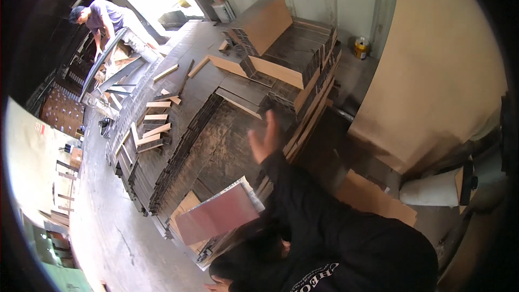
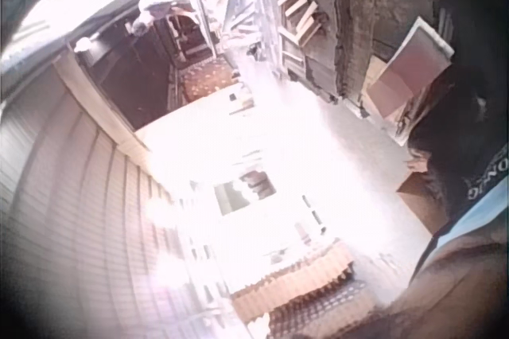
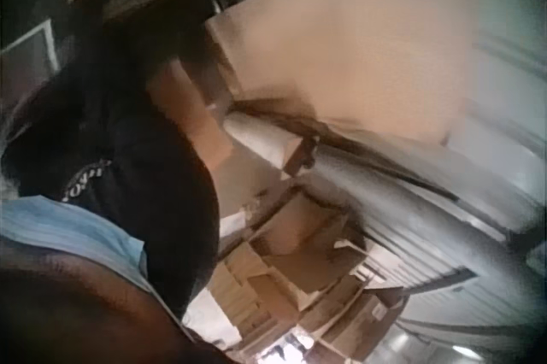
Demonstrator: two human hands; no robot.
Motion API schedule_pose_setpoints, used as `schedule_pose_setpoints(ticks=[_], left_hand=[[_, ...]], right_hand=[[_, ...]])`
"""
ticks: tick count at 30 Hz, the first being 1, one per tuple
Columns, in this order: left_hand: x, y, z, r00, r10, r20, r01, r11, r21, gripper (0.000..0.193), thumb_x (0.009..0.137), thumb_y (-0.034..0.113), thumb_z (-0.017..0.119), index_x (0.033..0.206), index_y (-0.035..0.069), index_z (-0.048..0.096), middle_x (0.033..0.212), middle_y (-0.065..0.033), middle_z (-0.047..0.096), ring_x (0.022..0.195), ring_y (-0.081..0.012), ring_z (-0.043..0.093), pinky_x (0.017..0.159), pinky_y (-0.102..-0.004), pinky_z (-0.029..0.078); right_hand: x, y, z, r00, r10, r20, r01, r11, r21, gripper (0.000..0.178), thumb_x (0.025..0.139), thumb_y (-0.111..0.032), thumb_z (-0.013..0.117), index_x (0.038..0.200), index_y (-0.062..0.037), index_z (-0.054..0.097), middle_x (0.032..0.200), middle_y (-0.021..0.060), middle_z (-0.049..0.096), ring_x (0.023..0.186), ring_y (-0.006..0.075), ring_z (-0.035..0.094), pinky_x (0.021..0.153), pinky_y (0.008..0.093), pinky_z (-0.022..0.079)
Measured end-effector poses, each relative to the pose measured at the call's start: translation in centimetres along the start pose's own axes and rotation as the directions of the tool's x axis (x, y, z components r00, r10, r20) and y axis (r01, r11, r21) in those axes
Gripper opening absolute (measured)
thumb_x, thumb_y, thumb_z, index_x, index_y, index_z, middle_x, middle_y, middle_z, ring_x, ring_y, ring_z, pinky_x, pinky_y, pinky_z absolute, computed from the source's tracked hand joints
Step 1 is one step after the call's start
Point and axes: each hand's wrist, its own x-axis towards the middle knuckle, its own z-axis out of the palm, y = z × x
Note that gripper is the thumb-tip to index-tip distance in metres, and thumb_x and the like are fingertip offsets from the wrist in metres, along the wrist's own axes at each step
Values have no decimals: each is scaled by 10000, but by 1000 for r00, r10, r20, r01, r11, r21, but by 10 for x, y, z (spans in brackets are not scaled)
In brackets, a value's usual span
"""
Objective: The person sands small pieces of wood by rubbing them against a sheet of sandpaper placed on a table and then places them into a cardboard box.
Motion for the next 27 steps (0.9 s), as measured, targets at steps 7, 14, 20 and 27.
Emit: schedule_pose_setpoints(ticks=[7,14,20,27], left_hand=[[7,-11,33,994,108,2,-108,994,-11,663,780,454,600,1255,25,429,1118,-221,513,996,-409,498,849,-494,404],[9,1,20,982,143,-123,-156,983,-99,584,797,443,581,1192,24,490,1063,-212,529,929,-392,527,808,-479,427],[10,19,14,997,74,-21,-76,992,-100,543,818,444,550,1183,46,502,1050,-202,533,913,-378,538,773,-464,444],[19,38,0,995,88,47,-86,996,-35,512,819,441,545,1159,61,512,1042,-186,541,900,-366,547,760,-448,456]], right_hand=[[47,27,1,958,274,82,-247,938,-243,793,756,-205,570,1364,24,115,1392,250,178,1304,351,175,1058,373,207],[44,15,19,940,340,-25,-336,916,-220,813,745,-199,544,1358,64,79,1407,249,151,1317,333,154,1071,337,175],[43,21,10,962,273,27,-251,916,-313,837,716,-215,556,1359,61,96,1403,256,163,1313,333,171,1066,329,181],[45,19,4,963,258,83,-216,914,-343,885,688,-255,586,1356,63,101,1400,260,167,1314,338,172,1068,343,192]])
